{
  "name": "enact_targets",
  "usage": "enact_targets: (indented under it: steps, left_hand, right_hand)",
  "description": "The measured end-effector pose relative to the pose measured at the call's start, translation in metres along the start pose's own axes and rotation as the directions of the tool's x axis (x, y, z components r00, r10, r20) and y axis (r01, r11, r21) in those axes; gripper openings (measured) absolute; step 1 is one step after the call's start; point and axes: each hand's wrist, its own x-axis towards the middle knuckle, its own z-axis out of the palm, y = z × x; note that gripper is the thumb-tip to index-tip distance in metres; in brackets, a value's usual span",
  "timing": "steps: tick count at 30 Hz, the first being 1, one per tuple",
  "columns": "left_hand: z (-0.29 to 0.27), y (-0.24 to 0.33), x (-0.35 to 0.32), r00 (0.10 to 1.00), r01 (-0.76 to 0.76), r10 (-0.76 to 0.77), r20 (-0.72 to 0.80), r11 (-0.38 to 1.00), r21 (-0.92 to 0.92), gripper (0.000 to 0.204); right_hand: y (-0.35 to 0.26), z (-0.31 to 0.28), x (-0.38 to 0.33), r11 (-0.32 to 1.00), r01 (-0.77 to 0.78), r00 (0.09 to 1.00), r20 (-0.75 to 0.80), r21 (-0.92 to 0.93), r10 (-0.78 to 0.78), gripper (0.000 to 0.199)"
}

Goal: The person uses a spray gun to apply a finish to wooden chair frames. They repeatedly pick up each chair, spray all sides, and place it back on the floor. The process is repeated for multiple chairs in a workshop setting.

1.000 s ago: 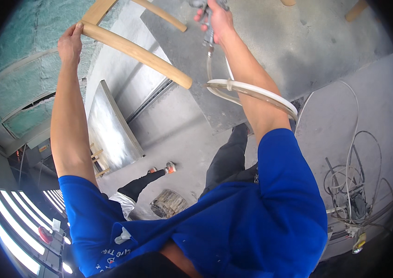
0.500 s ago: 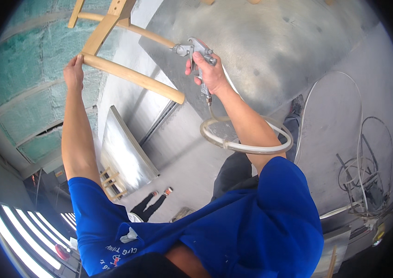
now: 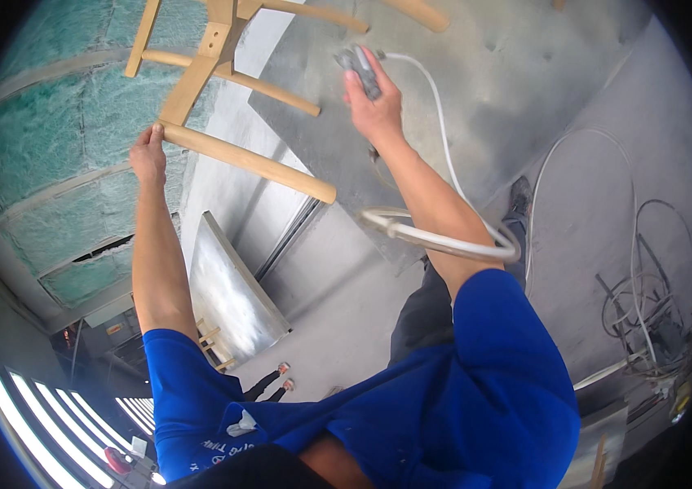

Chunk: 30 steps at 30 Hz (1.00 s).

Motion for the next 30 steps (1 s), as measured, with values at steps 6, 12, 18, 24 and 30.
enact_targets:
  steps: [6,12,18,24,30]
  left_hand:
    - [0.011,0.006,-0.018,0.996,0.043,-0.041,-0.077,0.999,0.025,0.037]
    - [0.011,0.016,-0.045,0.998,-0.049,0.054,-0.041,0.991,0.121,0.039]
    - [0.024,0.040,-0.091,0.979,-0.188,0.186,-0.079,0.982,-0.006,0.033]
    - [0.061,0.076,-0.207,0.908,-0.379,0.361,-0.211,0.924,-0.050,0.029]
    - [0.098,0.115,-0.280,0.867,-0.493,0.485,-0.111,0.868,-0.059,0.026]
  right_hand:
    - [-0.016,-0.074,-0.059,0.986,-0.048,0.994,0.086,-0.159,0.062,0.052]
    - [-0.052,-0.108,-0.131,0.965,0.068,0.979,0.205,-0.255,-0.014,0.053]
    - [-0.083,-0.122,-0.199,0.931,0.217,0.965,0.211,-0.295,-0.158,0.056]
    - [-0.112,-0.142,-0.270,0.931,0.165,0.986,0.076,-0.326,-0.149,0.057]
    - [-0.128,-0.134,-0.293,0.951,0.262,0.965,0.037,-0.165,-0.260,0.061]
